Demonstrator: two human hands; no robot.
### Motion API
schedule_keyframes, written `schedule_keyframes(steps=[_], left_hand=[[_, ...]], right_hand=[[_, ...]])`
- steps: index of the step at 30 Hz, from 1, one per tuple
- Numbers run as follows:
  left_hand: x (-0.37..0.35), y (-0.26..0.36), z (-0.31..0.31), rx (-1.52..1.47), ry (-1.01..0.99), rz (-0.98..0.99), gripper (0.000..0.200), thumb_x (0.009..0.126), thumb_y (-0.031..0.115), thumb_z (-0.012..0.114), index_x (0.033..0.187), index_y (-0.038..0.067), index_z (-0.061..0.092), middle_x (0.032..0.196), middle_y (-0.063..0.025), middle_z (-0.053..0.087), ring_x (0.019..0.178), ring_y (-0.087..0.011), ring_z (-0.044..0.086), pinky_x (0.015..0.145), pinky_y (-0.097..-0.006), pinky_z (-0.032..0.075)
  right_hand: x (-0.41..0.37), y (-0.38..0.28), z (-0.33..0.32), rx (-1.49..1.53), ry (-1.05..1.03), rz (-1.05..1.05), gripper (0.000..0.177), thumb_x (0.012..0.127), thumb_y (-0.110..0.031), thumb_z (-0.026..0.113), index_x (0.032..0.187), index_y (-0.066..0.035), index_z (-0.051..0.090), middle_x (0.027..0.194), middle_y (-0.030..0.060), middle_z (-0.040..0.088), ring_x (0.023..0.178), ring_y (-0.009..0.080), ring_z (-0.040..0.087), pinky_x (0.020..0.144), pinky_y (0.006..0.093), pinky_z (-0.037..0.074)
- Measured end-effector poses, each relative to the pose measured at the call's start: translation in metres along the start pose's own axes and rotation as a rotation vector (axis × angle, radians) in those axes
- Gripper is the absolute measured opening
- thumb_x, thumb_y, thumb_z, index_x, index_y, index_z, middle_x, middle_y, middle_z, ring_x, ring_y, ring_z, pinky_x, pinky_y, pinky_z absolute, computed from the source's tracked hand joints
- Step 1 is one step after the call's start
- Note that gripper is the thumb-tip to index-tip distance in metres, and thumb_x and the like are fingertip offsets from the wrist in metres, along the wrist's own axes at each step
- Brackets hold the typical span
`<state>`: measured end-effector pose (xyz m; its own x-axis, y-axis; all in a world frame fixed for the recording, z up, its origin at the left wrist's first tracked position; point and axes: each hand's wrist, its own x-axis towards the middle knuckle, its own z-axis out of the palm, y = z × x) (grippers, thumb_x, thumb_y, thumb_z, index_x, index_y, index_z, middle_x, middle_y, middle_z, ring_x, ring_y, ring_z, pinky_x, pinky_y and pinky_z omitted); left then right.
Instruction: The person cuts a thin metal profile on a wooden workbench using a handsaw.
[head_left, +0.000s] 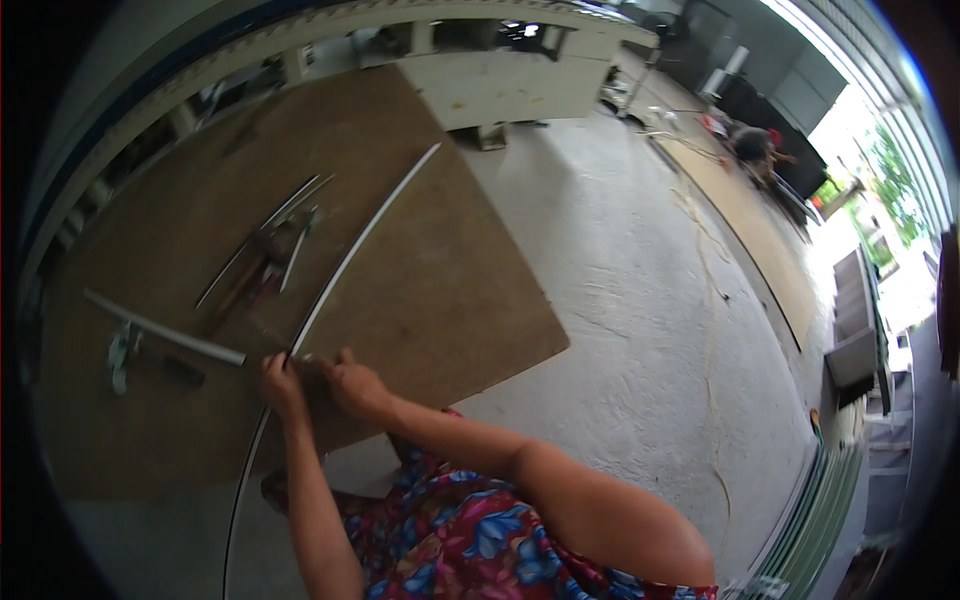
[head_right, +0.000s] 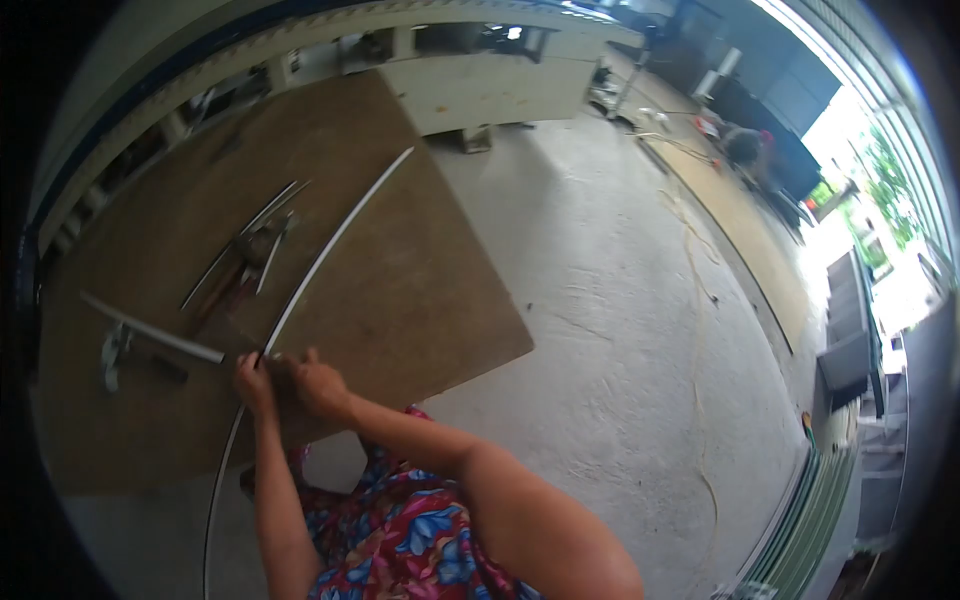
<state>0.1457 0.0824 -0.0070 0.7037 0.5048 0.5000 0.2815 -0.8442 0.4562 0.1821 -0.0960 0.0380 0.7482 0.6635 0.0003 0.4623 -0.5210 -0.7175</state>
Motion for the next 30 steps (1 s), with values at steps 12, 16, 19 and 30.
schedule_keyframes(steps=[12,16,19,30], left_hand=[[0.0,0.024,-0.009,0.028,0.108,-0.033,0.014,0.079,0.011,0.073,0.089,0.002,0.07,0.087,-0.0129,0.065,0.08,-0.0338,0.063,0.07,-0.0413,0.05],[-0.001,0.024,-0.007,0.057,0.049,-0.088,0.015,0.078,0.014,0.073,0.091,0.007,0.072,0.092,-0.0071,0.064,0.09,-0.0303,0.06,0.079,-0.0422,0.047],[0.001,0.032,-0.015,0.084,0.062,-0.069,0.015,0.079,0.013,0.073,0.091,0.004,0.071,0.089,-0.0099,0.065,0.085,-0.0314,0.061,0.075,-0.0416,0.048],[0.002,0.029,-0.012,0.105,-0.023,-0.148,0.014,0.08,0.015,0.072,0.093,0.01,0.071,0.095,-0.0039,0.064,0.095,-0.0279,0.06,0.083,-0.0411,0.045]], right_hand=[[-0.078,0.013,-0.063,0.082,0.065,-0.063,0.052,0.084,-0.004,0.053,0.136,-0.01,0.049,0.101,0.0252,0.058,0.088,0.0449,0.06,0.079,0.048,0.049],[-0.079,0.006,-0.07,0.115,0.09,-0.049,0.05,0.087,-0.008,0.055,0.136,-0.012,0.05,0.105,0.0265,0.057,0.094,0.0454,0.06,0.081,0.0475,0.049],[-0.077,0.011,-0.066,0.117,0.079,-0.016,0.054,0.083,-0.003,0.057,0.136,-0.009,0.05,0.098,0.0232,0.058,0.092,0.0425,0.059,0.08,0.0461,0.048],[-0.076,0.01,-0.062,0.102,0.031,-0.023,0.052,0.085,-0.003,0.056,0.136,-0.009,0.05,0.101,0.0242,0.059,0.093,0.0431,0.06,0.08,0.0451,0.049]])
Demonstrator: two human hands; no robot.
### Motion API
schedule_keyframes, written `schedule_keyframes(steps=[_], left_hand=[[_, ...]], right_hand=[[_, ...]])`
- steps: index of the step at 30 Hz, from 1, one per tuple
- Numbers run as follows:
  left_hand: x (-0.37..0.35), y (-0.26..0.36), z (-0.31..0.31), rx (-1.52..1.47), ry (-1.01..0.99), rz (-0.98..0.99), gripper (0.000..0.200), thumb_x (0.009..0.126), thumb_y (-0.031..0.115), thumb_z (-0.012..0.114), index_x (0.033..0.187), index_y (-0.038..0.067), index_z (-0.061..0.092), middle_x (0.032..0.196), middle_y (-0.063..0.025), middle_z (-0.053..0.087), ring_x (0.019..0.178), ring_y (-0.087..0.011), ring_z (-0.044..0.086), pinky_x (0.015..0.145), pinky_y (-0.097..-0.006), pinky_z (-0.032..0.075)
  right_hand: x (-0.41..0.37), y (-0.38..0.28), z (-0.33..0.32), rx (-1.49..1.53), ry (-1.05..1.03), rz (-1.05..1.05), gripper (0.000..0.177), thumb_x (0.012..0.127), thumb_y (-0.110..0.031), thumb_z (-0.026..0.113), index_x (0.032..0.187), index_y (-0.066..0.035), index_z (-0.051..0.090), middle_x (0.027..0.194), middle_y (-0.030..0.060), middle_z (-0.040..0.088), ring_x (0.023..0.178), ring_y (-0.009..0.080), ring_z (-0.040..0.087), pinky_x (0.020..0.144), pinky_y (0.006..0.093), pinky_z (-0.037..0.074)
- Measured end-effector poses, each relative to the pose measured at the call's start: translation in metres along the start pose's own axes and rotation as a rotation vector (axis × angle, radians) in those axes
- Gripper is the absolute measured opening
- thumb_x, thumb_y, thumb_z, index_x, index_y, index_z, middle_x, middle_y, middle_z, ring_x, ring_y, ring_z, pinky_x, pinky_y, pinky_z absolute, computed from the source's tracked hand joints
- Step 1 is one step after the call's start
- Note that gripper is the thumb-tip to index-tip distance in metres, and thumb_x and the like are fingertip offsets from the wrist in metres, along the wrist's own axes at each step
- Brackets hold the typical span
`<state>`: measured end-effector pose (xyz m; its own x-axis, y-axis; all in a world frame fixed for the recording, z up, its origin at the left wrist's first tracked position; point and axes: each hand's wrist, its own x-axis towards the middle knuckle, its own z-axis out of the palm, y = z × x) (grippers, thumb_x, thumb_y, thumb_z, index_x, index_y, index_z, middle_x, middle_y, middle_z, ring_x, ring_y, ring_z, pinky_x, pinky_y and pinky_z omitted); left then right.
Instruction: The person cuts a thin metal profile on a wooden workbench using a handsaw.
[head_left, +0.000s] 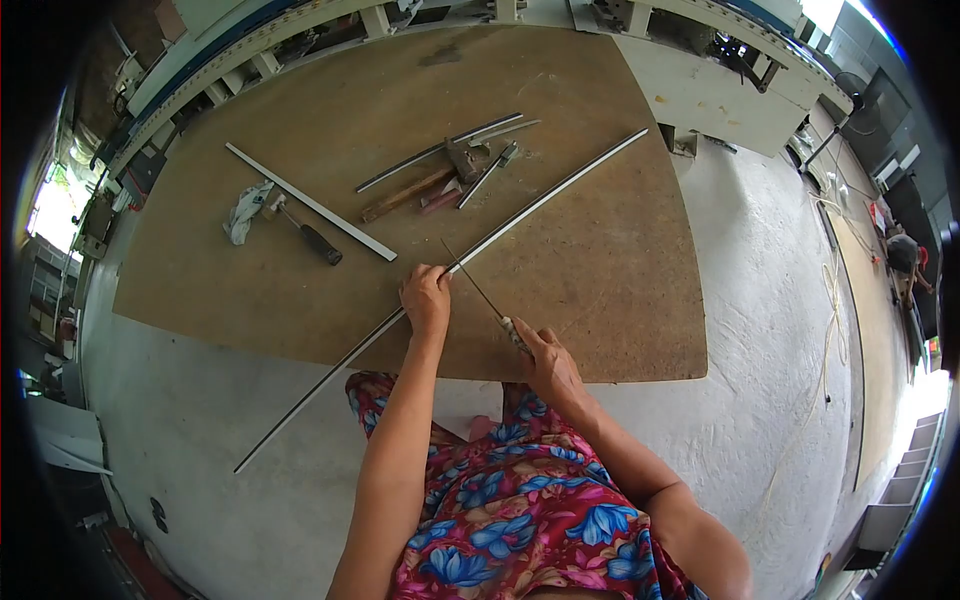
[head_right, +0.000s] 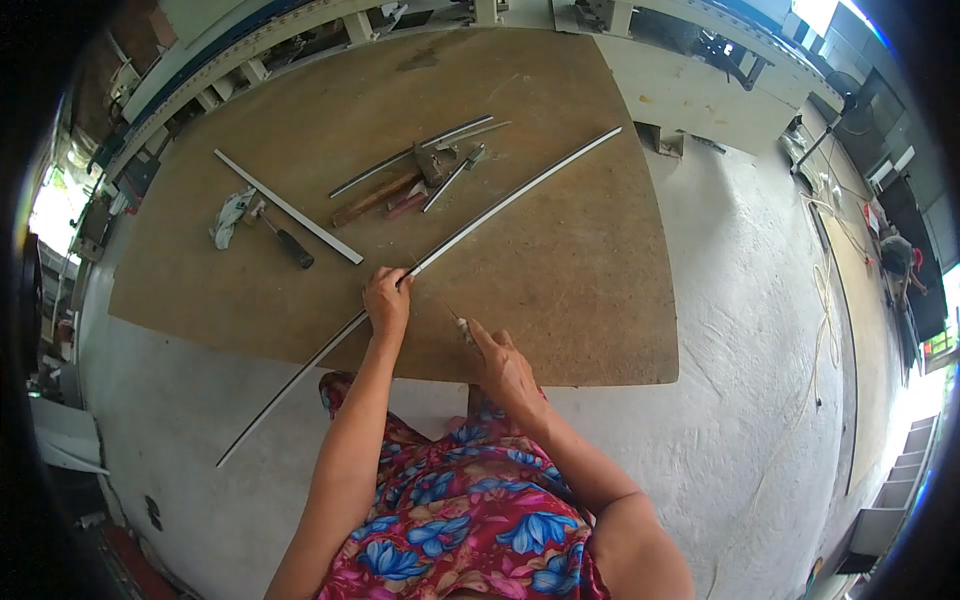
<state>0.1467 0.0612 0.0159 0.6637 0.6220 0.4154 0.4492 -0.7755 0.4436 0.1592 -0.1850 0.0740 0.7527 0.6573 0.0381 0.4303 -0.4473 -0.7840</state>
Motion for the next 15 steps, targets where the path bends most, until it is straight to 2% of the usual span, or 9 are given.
schedule_keyframes(steps=[4,7,10,11,13,14,15], left_hand=[[0.0,0.002,-0.002,0.031,0.008,0.019,0.014,0.08,0.015,0.072,0.093,0.008,0.071,0.093,-0.0056,0.064,0.093,-0.0288,0.061,0.08,-0.0412,0.046],[0.0,0.003,-0.003,0.023,0.061,0.062,0.014,0.079,0.014,0.072,0.09,0.005,0.07,0.092,-0.0095,0.065,0.088,-0.0308,0.062,0.075,-0.0414,0.048],[0.001,0.002,-0.006,0.012,0.066,0.052,0.013,0.079,0.011,0.071,0.09,0.005,0.071,0.094,-0.012,0.066,0.09,-0.0321,0.062,0.076,-0.0418,0.049],[0.001,-0.001,-0.009,-0.004,0.055,0.051,0.013,0.079,0.01,0.071,0.09,0.005,0.071,0.095,-0.013,0.066,0.091,-0.0328,0.063,0.077,-0.0418,0.049],[0.0,-0.003,-0.005,-0.013,0.038,0.071,0.016,0.079,0.01,0.07,0.093,0.003,0.071,0.096,-0.0154,0.066,0.093,-0.0346,0.063,0.081,-0.043,0.05],[-0.002,-0.003,-0.002,0.005,0.068,0.079,0.016,0.079,0.011,0.071,0.093,0.002,0.071,0.095,-0.0172,0.066,0.094,-0.035,0.063,0.083,-0.0435,0.05],[-0.001,-0.012,0.009,-0.012,0.031,0.054,0.017,0.08,0.011,0.071,0.095,0.003,0.071,0.096,-0.0179,0.066,0.091,-0.0362,0.064,0.081,-0.044,0.051]], right_hand=[[0.003,-0.002,0.005,0.01,-0.012,-0.013,0.052,0.085,-0.002,0.056,0.136,-0.009,0.05,0.102,0.0245,0.059,0.093,0.0435,0.061,0.08,0.0451,0.049],[0.006,0.005,0.01,0.003,-0.025,-0.033,0.05,0.089,-0.009,0.053,0.139,-0.012,0.047,0.105,0.0264,0.058,0.092,0.0456,0.061,0.08,0.0486,0.049],[0.005,-0.003,0.005,-0.019,-0.026,0.005,0.051,0.084,-0.002,0.056,0.134,-0.008,0.052,0.107,0.0255,0.059,0.093,0.0441,0.06,0.079,0.0454,0.05],[0.008,0.033,0.035,-0.107,0.009,-0.146,0.051,0.082,-0.004,0.057,0.133,-0.008,0.052,0.107,0.0254,0.06,0.092,0.0442,0.06,0.079,0.0458,0.05],[0.008,0.036,0.035,-0.177,-0.05,-0.056,0.054,0.08,-0.009,0.059,0.133,-0.008,0.05,0.104,0.0239,0.064,0.089,0.0399,0.062,0.074,0.0457,0.053],[0.008,0.037,0.037,-0.18,-0.018,-0.091,0.057,0.085,-0.006,0.051,0.14,-0.016,0.041,0.095,0.0227,0.062,0.072,0.0427,0.064,0.063,0.0487,0.053],[0.012,0.011,0.024,-0.337,-0.178,0.102,0.06,0.084,-0.006,0.05,0.142,-0.017,0.039,0.101,0.0247,0.061,0.078,0.0424,0.065,0.067,0.0489,0.054]])
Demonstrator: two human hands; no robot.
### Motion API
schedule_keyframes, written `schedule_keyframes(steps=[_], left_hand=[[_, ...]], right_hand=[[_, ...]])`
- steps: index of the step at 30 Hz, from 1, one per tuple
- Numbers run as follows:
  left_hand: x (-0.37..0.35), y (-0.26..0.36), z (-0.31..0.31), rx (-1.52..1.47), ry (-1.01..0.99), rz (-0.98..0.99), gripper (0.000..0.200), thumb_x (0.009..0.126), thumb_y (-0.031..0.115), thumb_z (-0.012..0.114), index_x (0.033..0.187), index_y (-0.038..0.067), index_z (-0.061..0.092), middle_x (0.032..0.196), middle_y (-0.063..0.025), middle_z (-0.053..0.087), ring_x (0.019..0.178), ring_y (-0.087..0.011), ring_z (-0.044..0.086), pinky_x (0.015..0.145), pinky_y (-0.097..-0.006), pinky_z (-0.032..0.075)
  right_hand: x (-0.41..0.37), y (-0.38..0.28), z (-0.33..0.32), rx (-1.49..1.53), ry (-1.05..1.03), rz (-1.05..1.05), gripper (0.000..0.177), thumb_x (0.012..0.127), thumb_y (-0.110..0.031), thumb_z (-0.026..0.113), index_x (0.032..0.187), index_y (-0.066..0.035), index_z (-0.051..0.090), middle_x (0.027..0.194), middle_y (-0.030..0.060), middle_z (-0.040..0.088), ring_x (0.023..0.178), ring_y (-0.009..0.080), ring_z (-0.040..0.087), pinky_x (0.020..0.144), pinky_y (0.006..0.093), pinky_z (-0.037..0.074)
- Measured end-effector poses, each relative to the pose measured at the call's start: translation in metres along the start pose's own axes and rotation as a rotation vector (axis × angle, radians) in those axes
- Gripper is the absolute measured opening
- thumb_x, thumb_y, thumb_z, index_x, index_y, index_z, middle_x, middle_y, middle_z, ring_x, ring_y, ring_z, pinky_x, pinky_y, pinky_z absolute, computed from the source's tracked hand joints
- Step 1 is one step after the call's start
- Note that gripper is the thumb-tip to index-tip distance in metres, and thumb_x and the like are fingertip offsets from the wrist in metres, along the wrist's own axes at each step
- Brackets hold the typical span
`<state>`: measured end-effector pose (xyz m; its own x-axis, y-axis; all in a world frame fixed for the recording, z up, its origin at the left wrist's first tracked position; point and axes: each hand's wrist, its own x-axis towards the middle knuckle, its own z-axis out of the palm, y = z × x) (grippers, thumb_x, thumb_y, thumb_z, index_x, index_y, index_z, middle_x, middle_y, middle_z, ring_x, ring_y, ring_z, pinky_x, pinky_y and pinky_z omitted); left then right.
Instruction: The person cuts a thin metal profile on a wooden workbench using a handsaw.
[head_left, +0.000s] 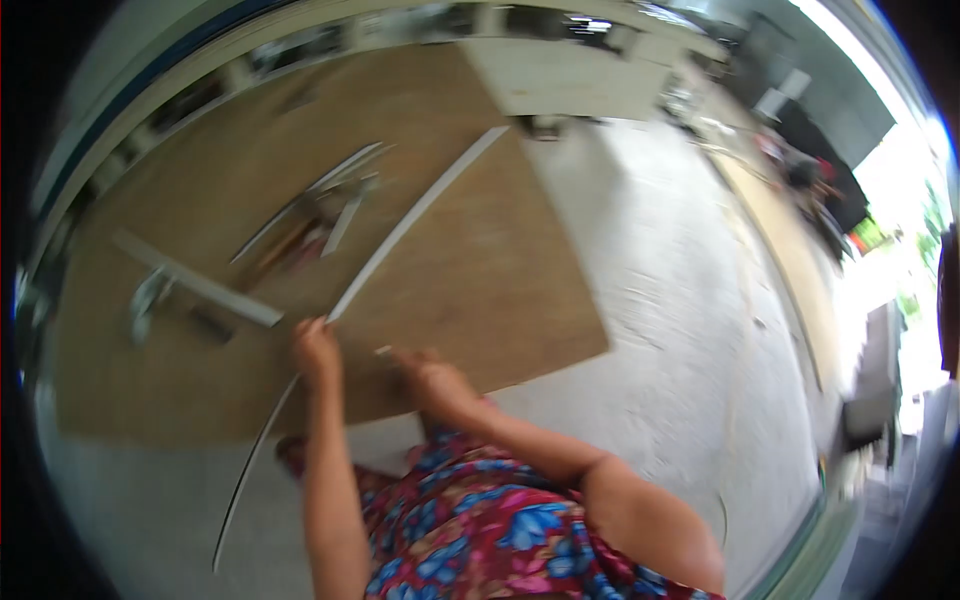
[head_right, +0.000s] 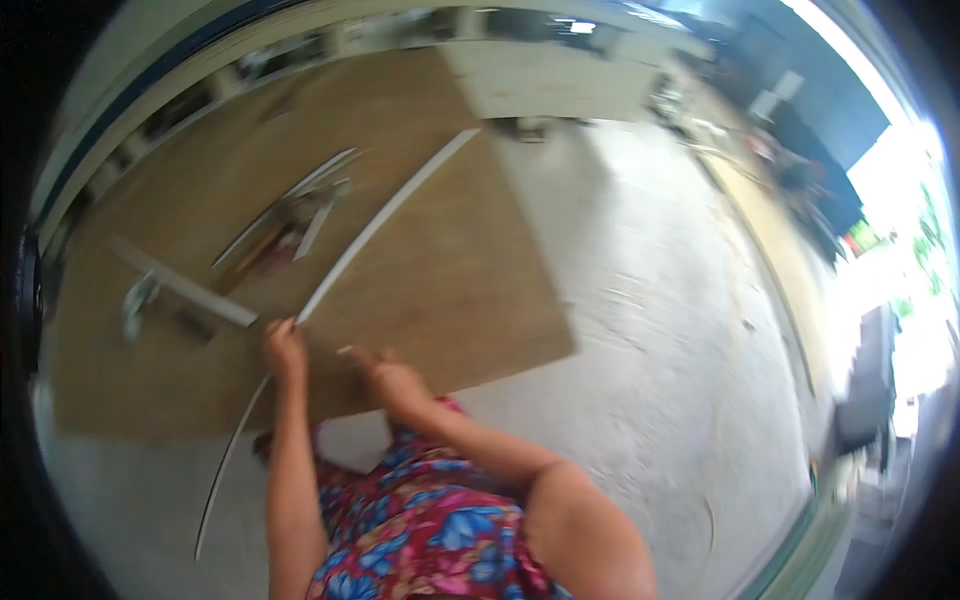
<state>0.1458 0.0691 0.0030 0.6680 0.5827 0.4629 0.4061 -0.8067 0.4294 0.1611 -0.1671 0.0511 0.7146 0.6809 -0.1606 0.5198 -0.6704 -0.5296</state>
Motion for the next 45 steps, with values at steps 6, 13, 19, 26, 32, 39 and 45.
schedule_keyframes(steps=[6,13,19,26,32,39,45], left_hand=[[0.004,-0.009,-0.005,-0.09,-0.054,0.078,0.016,0.084,0.007,0.067,0.097,-0.001,0.068,0.095,-0.0141,0.065,0.085,-0.0329,0.064,0.073,-0.042,0.05],[0.003,-0.007,-0.004,-0.078,-0.043,0.079,0.016,0.086,0.006,0.064,0.099,-0.004,0.065,0.097,-0.0165,0.063,0.089,-0.0346,0.063,0.075,-0.0409,0.05],[0.003,-0.004,-0.006,-0.025,-0.039,0.083,0.016,0.085,0.009,0.065,0.098,-0.001,0.066,0.095,-0.013,0.064,0.088,-0.032,0.064,0.074,-0.0409,0.05],[0.005,-0.005,-0.005,-0.027,-0.034,0.099,0.016,0.086,0.01,0.065,0.097,-0.002,0.066,0.095,-0.0139,0.064,0.087,-0.033,0.064,0.073,-0.0405,0.05],[0.004,0.003,-0.015,-0.028,-0.077,0.111,0.015,0.085,0.007,0.064,0.097,-0.003,0.066,0.095,-0.0157,0.063,0.088,-0.0343,0.063,0.074,-0.0405,0.05],[0.003,-0.002,-0.01,-0.006,-0.042,0.173,0.013,0.084,0.008,0.066,0.093,-0.001,0.066,0.092,-0.0126,0.063,0.085,-0.0316,0.063,0.073,-0.0411,0.05],[0.003,-0.001,-0.011,0.016,-0.05,0.123,0.014,0.084,0.009,0.068,0.095,0.0,0.066,0.092,-0.0118,0.062,0.085,-0.0312,0.063,0.072,-0.0413,0.05]], right_hand=[[0.048,-0.033,0.001,0.289,0.138,-0.079,0.05,0.089,-0.006,0.042,0.139,-0.01,0.042,0.104,0.026,0.058,0.089,0.0408,0.064,0.075,0.048,0.052],[0.076,-0.028,0.039,0.337,0.281,-0.163,0.05,0.091,-0.006,0.041,0.14,-0.012,0.044,0.105,0.0248,0.059,0.091,0.0417,0.064,0.078,0.0465,0.052],[0.01,-0.008,0.0,0.31,0.092,-0.057,0.054,0.089,-0.005,0.043,0.142,-0.015,0.043,0.104,0.0232,0.06,0.092,0.0401,0.065,0.076,0.045,0.053],[0.061,-0.025,0.013,0.293,0.207,-0.156,0.047,0.09,-0.007,0.043,0.137,-0.007,0.046,0.1,0.0264,0.06,0.088,0.0407,0.065,0.074,0.0457,0.052],[0.081,-0.03,0.03,0.305,0.236,-0.172,0.046,0.09,-0.007,0.042,0.136,-0.002,0.045,0.097,0.0279,0.061,0.089,0.0415,0.065,0.075,0.0458,0.052],[0.028,-0.011,0.016,0.317,0.155,-0.104,0.047,0.092,-0.009,0.04,0.139,-0.008,0.044,0.101,0.0284,0.06,0.089,0.0423,0.065,0.075,0.0471,0.053],[-0.013,0.002,-0.002,0.336,0.098,-0.086,0.05,0.09,-0.007,0.043,0.14,-0.007,0.043,0.103,0.0293,0.059,0.089,0.0434,0.064,0.075,0.0475,0.052]])
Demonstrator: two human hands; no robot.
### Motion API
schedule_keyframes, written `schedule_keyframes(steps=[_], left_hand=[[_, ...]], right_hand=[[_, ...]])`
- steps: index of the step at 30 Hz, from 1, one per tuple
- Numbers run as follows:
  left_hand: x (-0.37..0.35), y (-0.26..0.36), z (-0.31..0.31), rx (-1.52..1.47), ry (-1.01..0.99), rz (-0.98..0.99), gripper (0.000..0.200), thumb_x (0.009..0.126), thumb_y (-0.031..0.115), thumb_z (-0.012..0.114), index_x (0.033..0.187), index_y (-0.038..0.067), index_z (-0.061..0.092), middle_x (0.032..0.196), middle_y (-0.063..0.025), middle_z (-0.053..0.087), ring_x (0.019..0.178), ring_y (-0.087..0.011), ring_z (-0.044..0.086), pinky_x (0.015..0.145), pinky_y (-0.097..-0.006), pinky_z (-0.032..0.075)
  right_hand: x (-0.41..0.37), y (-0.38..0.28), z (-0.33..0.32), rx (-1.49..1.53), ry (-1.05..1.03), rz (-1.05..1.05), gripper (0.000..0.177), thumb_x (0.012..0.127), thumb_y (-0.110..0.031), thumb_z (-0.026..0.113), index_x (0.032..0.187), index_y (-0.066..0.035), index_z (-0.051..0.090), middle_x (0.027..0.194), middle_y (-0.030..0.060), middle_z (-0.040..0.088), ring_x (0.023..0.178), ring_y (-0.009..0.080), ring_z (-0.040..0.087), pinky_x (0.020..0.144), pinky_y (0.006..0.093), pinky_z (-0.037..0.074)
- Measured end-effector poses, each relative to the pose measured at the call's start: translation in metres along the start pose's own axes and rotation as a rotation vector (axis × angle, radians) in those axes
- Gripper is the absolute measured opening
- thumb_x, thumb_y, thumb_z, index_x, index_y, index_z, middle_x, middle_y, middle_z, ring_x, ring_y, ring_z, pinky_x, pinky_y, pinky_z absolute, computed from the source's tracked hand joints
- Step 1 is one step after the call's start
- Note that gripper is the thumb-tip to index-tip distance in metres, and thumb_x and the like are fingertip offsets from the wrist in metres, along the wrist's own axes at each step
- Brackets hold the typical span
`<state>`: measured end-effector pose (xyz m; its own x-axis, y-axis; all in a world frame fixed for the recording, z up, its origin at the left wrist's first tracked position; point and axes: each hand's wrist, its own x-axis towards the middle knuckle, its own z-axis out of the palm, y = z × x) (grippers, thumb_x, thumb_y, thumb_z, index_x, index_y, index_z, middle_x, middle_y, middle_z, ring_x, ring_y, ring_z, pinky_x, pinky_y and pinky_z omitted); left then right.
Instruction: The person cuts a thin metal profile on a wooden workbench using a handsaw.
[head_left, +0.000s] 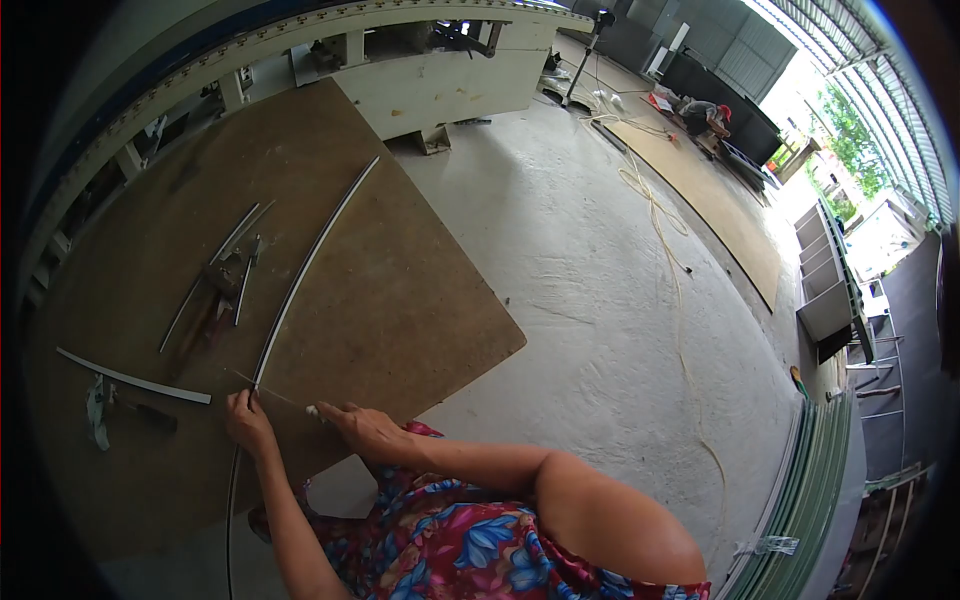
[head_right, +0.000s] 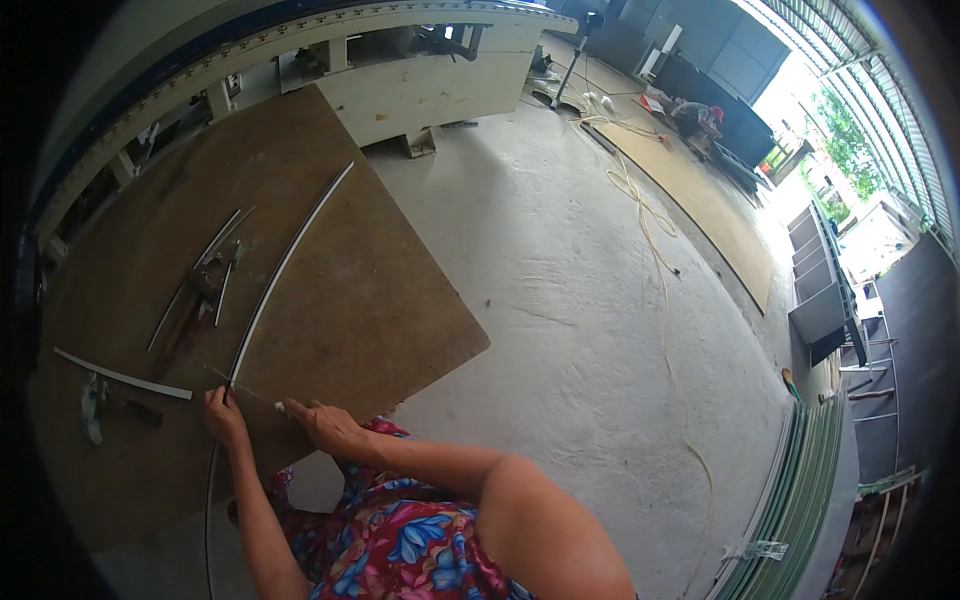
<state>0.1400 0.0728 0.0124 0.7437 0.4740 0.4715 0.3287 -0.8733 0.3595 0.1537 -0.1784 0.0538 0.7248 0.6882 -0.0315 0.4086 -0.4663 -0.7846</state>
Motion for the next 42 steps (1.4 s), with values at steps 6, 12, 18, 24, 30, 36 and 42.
schedule_keyframes(steps=[6,12,18,24,30,36,42], left_hand=[[-0.004,-0.014,-0.001,-0.049,-0.009,0.08,0.016,0.087,0.01,0.065,0.097,-0.001,0.067,0.092,-0.0129,0.062,0.085,-0.0313,0.062,0.073,-0.0406,0.05],[-0.018,-0.03,-0.033,-0.178,-0.124,0.069,0.018,0.088,0.009,0.062,0.098,-0.005,0.066,0.092,-0.0156,0.06,0.085,-0.0335,0.062,0.073,-0.0396,0.049],[-0.027,-0.035,-0.06,-0.131,-0.196,0.01,0.017,0.085,0.005,0.063,0.1,-0.005,0.066,0.093,-0.0165,0.059,0.087,-0.0346,0.061,0.075,-0.0428,0.048],[-0.024,-0.016,-0.049,-0.077,-0.167,0.049,0.026,0.084,0.005,0.065,0.109,-0.001,0.063,0.102,-0.0158,0.059,0.096,-0.0342,0.06,0.083,-0.0428,0.048],[-0.008,0.015,-0.02,-0.102,-0.11,0.139,0.031,0.083,0.006,0.066,0.114,0.002,0.062,0.108,-0.0154,0.058,0.101,-0.0342,0.059,0.087,-0.0434,0.048],[0.004,0.021,0.007,-0.117,-0.12,0.146,0.027,0.085,0.005,0.065,0.111,0.001,0.063,0.105,-0.0151,0.058,0.098,-0.0331,0.059,0.084,-0.0427,0.048],[0.008,0.018,0.014,-0.195,-0.11,0.097,0.019,0.085,0.004,0.064,0.104,0.001,0.066,0.097,-0.0147,0.058,0.091,-0.032,0.06,0.079,-0.0422,0.048]], right_hand=[[-0.01,-0.002,-0.004,0.135,0.049,-0.092,0.054,0.088,-0.005,0.047,0.142,-0.006,0.04,0.108,0.0303,0.058,0.092,0.0442,0.063,0.077,0.0485,0.051],[-0.002,-0.006,-0.016,0.19,0.185,-0.127,0.059,0.085,-0.002,0.05,0.143,-0.005,0.038,0.11,0.0282,0.058,0.098,0.0436,0.061,0.081,0.0467,0.05],[0.016,0.02,-0.016,0.136,0.261,-0.099,0.056,0.084,-0.001,0.047,0.14,-0.002,0.041,0.111,0.0293,0.059,0.1,0.045,0.06,0.082,0.0478,0.049],[0.025,0.03,-0.004,0.13,0.261,-0.048,0.053,0.083,-0.001,0.042,0.136,0.0,0.045,0.105,0.0305,0.062,0.099,0.0451,0.062,0.082,0.047,0.05],[0.025,0.031,-0.001,0.136,0.282,-0.045,0.053,0.083,-0.001,0.042,0.136,0.0,0.045,0.103,0.03,0.063,0.096,0.0452,0.062,0.08,0.047,0.05],[0.024,0.029,-0.002,0.136,0.259,-0.017,0.053,0.083,-0.002,0.043,0.137,-0.002,0.045,0.106,0.029,0.062,0.097,0.0444,0.062,0.081,0.0477,0.05],[0.025,0.032,0.002,0.122,0.267,-0.025,0.054,0.084,-0.003,0.043,0.138,-0.003,0.044,0.108,0.0291,0.061,0.097,0.0447,0.062,0.081,0.0479,0.05]])
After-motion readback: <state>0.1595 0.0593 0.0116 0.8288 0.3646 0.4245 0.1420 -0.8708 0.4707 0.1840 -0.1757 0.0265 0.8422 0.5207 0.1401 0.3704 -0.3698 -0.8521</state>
